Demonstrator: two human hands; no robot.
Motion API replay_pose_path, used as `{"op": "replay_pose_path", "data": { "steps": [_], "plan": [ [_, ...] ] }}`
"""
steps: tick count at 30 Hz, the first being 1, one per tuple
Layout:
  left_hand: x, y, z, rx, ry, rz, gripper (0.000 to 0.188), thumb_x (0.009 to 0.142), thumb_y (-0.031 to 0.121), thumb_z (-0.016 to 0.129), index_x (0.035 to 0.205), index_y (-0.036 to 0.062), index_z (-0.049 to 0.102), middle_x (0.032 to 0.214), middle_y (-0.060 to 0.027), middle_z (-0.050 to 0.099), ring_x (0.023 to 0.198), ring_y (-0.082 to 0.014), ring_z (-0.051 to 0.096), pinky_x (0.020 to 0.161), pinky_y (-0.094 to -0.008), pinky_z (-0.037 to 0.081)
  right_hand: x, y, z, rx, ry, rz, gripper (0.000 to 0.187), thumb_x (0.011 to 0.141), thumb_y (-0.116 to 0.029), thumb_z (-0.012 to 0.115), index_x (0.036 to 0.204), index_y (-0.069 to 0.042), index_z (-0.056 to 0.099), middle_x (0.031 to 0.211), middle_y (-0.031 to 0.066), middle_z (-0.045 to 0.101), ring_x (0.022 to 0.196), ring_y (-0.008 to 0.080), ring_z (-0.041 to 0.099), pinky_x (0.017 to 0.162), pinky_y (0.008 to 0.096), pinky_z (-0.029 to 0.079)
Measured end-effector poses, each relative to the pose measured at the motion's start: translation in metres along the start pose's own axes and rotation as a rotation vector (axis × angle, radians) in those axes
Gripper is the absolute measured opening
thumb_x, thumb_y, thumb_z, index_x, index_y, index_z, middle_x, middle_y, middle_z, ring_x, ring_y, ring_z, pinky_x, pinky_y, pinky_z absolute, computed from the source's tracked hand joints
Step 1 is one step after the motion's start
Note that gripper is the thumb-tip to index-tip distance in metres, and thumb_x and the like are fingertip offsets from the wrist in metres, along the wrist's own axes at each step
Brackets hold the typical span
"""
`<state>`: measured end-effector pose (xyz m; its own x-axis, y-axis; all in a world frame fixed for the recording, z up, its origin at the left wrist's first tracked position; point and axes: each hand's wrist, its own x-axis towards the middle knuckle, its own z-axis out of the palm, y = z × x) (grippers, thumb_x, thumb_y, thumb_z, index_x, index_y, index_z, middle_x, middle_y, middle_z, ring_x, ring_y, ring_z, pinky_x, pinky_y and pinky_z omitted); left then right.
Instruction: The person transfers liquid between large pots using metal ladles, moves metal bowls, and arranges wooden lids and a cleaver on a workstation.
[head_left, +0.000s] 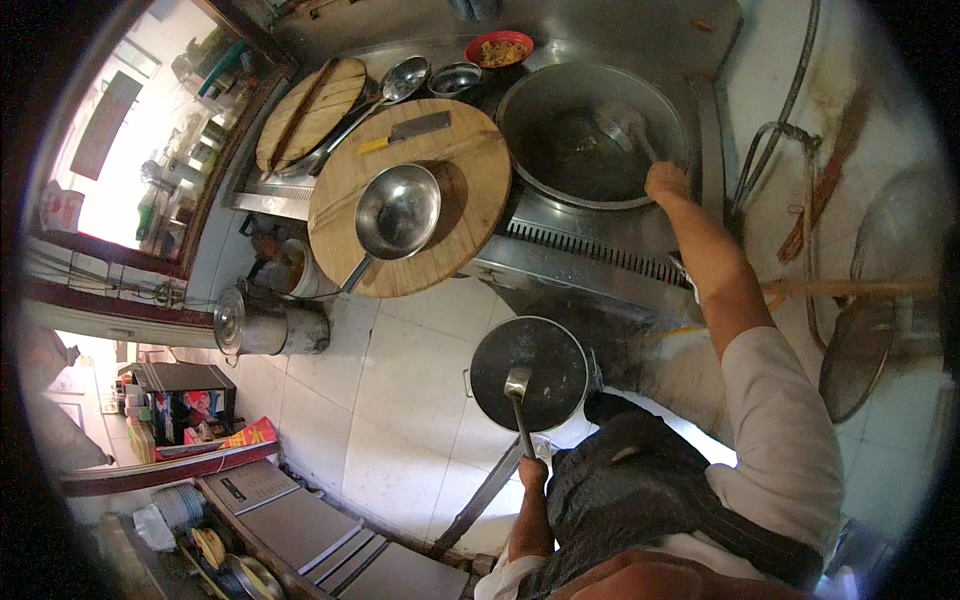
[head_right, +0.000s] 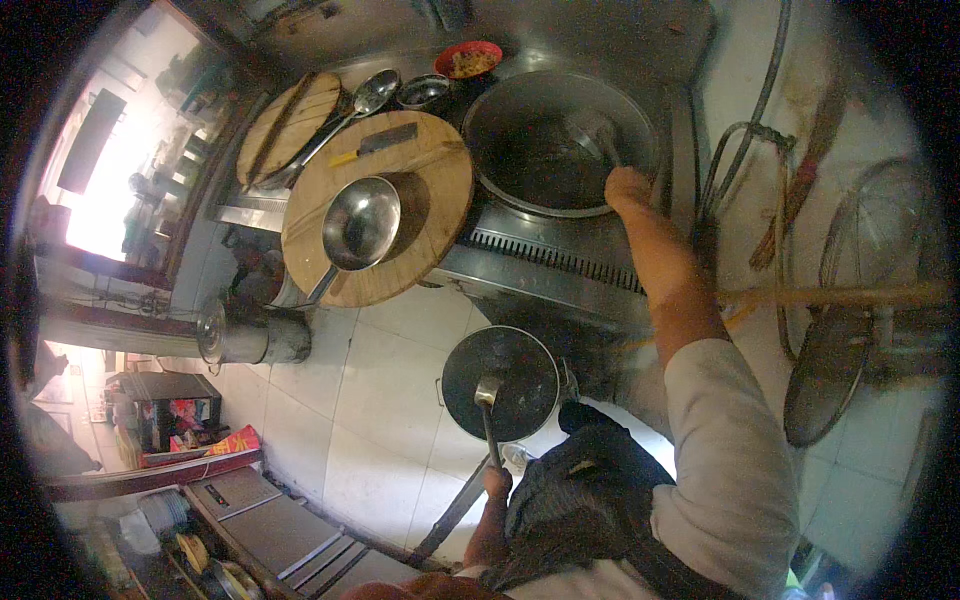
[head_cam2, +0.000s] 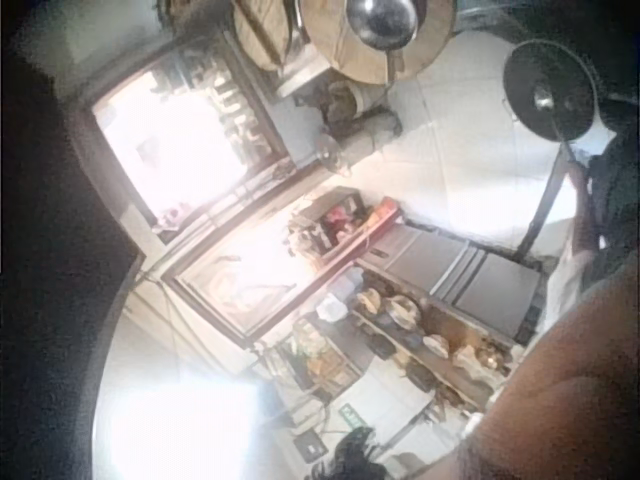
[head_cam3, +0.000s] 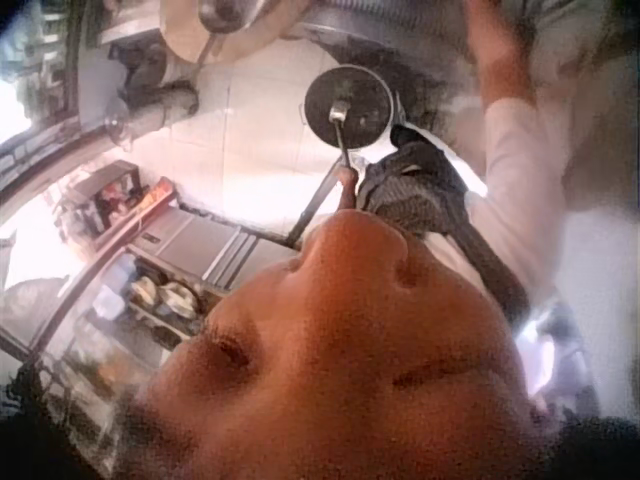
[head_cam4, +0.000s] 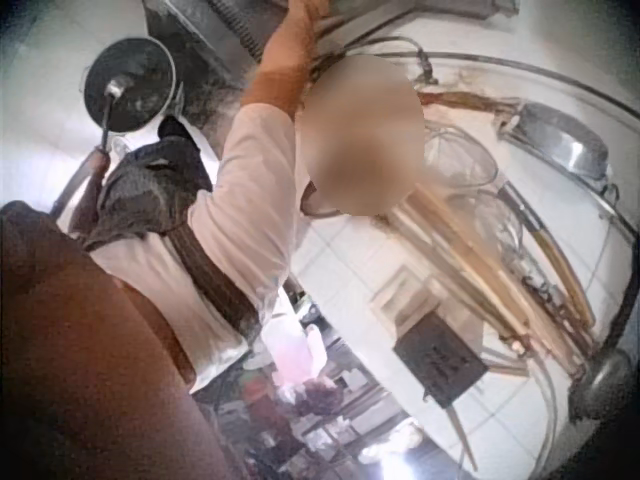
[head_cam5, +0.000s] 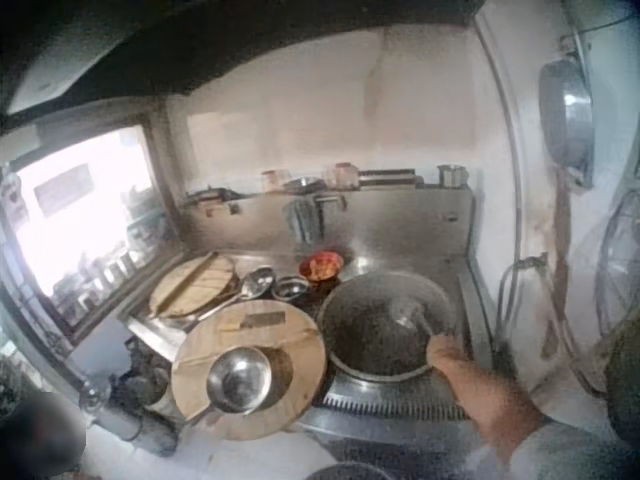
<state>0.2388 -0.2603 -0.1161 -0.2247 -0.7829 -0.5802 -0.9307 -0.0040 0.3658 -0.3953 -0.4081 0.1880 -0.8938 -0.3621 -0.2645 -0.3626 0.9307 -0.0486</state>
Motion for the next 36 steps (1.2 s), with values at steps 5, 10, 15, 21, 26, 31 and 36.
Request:
{"op": "replay_pose_path", "data": {
  "steps": [5,10,15,21,26,31,36],
  "plan": [
    [-0.009,0.04,-0.015,-0.016,-0.056,-0.104,0.03,0.074,0.022,0.056,0.083,-0.0052,0.047,0.08,-0.0271,0.06,0.076,-0.0428,0.059,0.069,-0.0472,0.048,0.028,-0.01,0.038,0.004,0.066,0.033,0.02,0.082,-0.011,0.054,0.09,0.003,0.064,0.095,0.0193,0.063,0.084,0.0292,0.063,0.068,0.0378,0.052],
    [-0.004,0.053,-0.02,-0.036,-0.052,-0.096,0.031,0.074,0.026,0.054,0.079,-0.0044,0.051,0.075,-0.0263,0.058,0.073,-0.0431,0.058,0.063,-0.0479,0.046,0.074,-0.032,0.089,0.052,-0.31,-0.065,0.015,0.081,-0.009,0.054,0.076,0.003,0.061,0.073,0.0164,0.06,0.059,0.0236,0.058,0.048,0.0364,0.046],
    [0.007,0.061,-0.023,-0.095,-0.164,-0.243,0.033,0.074,0.023,0.053,0.09,-0.0054,0.053,0.085,-0.0274,0.06,0.084,-0.0425,0.059,0.074,-0.0461,0.047,0.078,-0.036,0.096,0.688,-0.589,0.069,0.016,0.08,-0.009,0.057,0.066,-0.001,0.053,0.055,0.0098,0.049,0.047,0.0176,0.045,0.04,0.0325,0.037],
    [0.032,0.045,-0.023,-0.224,-0.196,-0.337,0.031,0.073,0.024,0.056,0.085,-0.0049,0.056,0.08,-0.0234,0.062,0.076,-0.0366,0.062,0.066,-0.043,0.049,0.061,-0.026,0.105,1.632,-0.962,0.24,0.024,0.078,-0.005,0.057,0.06,-0.008,0.042,0.053,0.0007,0.044,0.04,0.006,0.038,0.036,0.0183,0.034],
    [0.02,0.088,-0.068,-0.33,-0.179,-0.384,0.032,0.075,0.028,0.059,0.085,-0.0013,0.052,0.062,-0.0116,0.057,0.047,-0.0201,0.055,0.042,-0.0346,0.045,0.04,-0.034,0.106,1.713,-0.963,0.284,0.028,0.079,-0.006,0.055,0.056,-0.011,0.038,0.046,-0.0014,0.039,0.038,0.0061,0.035,0.038,0.0199,0.03],
    [0.013,0.108,-0.085,-0.39,-0.135,-0.351,0.032,0.077,0.029,0.057,0.082,-0.0012,0.05,0.058,-0.0111,0.054,0.043,-0.0201,0.052,0.036,-0.034,0.041,0.021,-0.035,0.103,1.741,-0.966,0.155,0.024,0.079,-0.007,0.055,0.059,-0.011,0.041,0.048,-0.0011,0.041,0.038,0.0069,0.037,0.038,0.0213,0.031],
    [0.004,0.114,-0.088,-0.375,-0.122,-0.369,0.027,0.078,0.025,0.056,0.078,-0.0021,0.051,0.058,-0.0101,0.054,0.042,-0.02,0.052,0.037,-0.0338,0.041,0.003,-0.033,0.094,1.73,-0.896,0.077,0.025,0.081,-0.004,0.053,0.059,-0.007,0.042,0.049,-0.0005,0.04,0.037,0.0068,0.035,0.035,0.0211,0.029]
  ]
}}
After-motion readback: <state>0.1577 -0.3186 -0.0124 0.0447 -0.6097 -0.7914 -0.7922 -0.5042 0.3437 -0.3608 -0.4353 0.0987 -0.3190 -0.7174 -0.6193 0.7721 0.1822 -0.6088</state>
